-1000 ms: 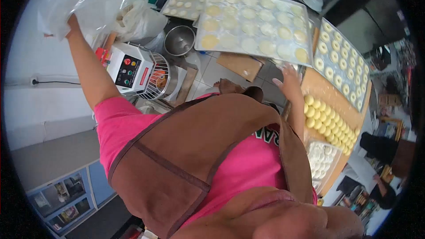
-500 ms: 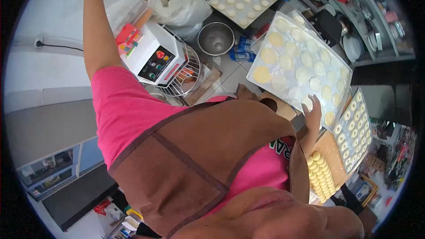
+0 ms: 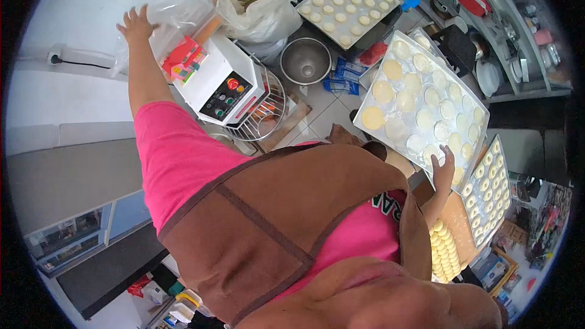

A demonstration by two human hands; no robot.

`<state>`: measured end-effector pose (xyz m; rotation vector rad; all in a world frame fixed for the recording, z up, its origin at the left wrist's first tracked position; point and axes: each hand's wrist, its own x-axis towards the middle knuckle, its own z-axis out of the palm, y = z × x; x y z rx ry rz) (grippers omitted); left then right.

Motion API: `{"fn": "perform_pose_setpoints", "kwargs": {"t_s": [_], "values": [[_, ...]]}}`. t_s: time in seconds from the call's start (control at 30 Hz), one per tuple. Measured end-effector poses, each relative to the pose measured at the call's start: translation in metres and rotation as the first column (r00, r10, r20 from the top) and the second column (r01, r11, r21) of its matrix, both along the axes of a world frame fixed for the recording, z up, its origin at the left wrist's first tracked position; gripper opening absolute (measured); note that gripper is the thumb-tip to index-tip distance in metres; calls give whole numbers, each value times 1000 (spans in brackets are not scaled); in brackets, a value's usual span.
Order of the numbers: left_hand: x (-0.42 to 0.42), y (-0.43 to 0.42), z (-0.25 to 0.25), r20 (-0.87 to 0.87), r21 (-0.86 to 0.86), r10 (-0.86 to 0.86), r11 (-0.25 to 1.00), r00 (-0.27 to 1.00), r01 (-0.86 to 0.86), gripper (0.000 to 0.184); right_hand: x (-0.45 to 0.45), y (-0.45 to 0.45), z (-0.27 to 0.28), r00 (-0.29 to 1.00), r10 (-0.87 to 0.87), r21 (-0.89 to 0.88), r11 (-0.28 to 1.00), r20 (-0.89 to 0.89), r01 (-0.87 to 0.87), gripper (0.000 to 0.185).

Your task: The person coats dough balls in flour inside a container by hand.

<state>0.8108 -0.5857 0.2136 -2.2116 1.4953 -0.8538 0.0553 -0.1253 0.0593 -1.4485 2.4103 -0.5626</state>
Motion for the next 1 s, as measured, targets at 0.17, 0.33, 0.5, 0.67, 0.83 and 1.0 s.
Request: {"fn": "perform_pose_setpoints", "kwargs": {"t_s": [0.17, 0.33, 0.5, 0.67, 0.83, 1.0], "values": [[3, 8, -3, -285, 156, 130, 984, 950, -87, 101, -8, 17, -15, 999, -33, -7, 999, 11, 33, 42], [-19, -11, 30, -288, -100, -139, 988, 948, 115, 103, -11, 50, -2, 985, -175, -106, 979, -10, 173, 43], [-174, -37, 46, 47, -500, -778, 525, 627, 689, 67, -3, 99, -3, 940, -341, -85, 938, -27, 337, 41], [-383, 17, 24, 160, -581, -979, 7, 123, 814, 61, 6, 178, -13, 863, -506, -59, 861, -3, 505, 43], [-578, 146, -12, 42, -617, -908, -352, -417, 704, 51, 20, 281, -5, 735, -671, 0, 738, 98, 674, 42], [-717, 311, -77, -182, -625, -611, -533, -770, 571, 60, 30, 411, -40, 583, -802, -135, 569, 129, 811, 43]]}}
